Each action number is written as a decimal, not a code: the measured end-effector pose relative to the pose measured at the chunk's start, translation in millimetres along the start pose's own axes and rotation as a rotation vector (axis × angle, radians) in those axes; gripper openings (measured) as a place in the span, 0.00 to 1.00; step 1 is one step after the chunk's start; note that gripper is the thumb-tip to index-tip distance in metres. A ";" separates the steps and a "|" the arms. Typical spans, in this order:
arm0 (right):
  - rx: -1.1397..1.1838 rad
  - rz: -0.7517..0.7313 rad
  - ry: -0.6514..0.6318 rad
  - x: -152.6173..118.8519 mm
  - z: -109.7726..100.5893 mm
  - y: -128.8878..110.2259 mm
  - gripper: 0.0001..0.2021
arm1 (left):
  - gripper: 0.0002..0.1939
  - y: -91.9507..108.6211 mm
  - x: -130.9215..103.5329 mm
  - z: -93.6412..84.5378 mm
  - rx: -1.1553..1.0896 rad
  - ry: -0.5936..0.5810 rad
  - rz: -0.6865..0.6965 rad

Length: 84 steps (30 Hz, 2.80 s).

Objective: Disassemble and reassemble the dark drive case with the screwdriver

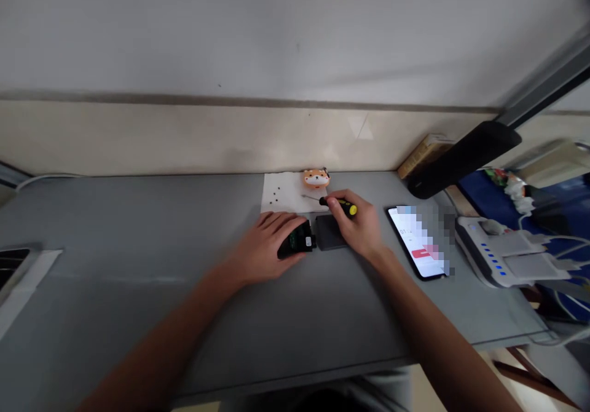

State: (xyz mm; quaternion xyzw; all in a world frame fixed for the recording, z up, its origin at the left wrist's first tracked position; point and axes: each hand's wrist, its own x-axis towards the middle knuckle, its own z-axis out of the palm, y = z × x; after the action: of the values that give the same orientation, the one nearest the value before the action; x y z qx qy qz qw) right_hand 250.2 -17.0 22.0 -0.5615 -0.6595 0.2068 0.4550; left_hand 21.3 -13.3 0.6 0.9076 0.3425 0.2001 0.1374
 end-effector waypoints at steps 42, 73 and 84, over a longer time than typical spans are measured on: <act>0.473 0.592 0.315 5.9 0.8 -11.0 0.22 | 0.12 -7.0 2.0 -3.5 -0.097 -0.032 -0.118; 0.360 0.164 0.093 -5.1 -16.4 -35.6 0.28 | 0.10 -3.1 3.9 -6.8 0.029 0.282 0.046; 0.285 -0.111 0.316 -8.2 -12.0 -31.6 0.16 | 0.08 7.6 4.8 -9.1 -0.329 0.295 -0.122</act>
State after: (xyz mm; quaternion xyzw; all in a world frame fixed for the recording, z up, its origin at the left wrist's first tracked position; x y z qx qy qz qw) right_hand 242.4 -36.4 49.7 -0.4800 -0.5740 0.1821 0.6379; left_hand 24.7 -14.5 12.8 0.8115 0.3758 0.3751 0.2440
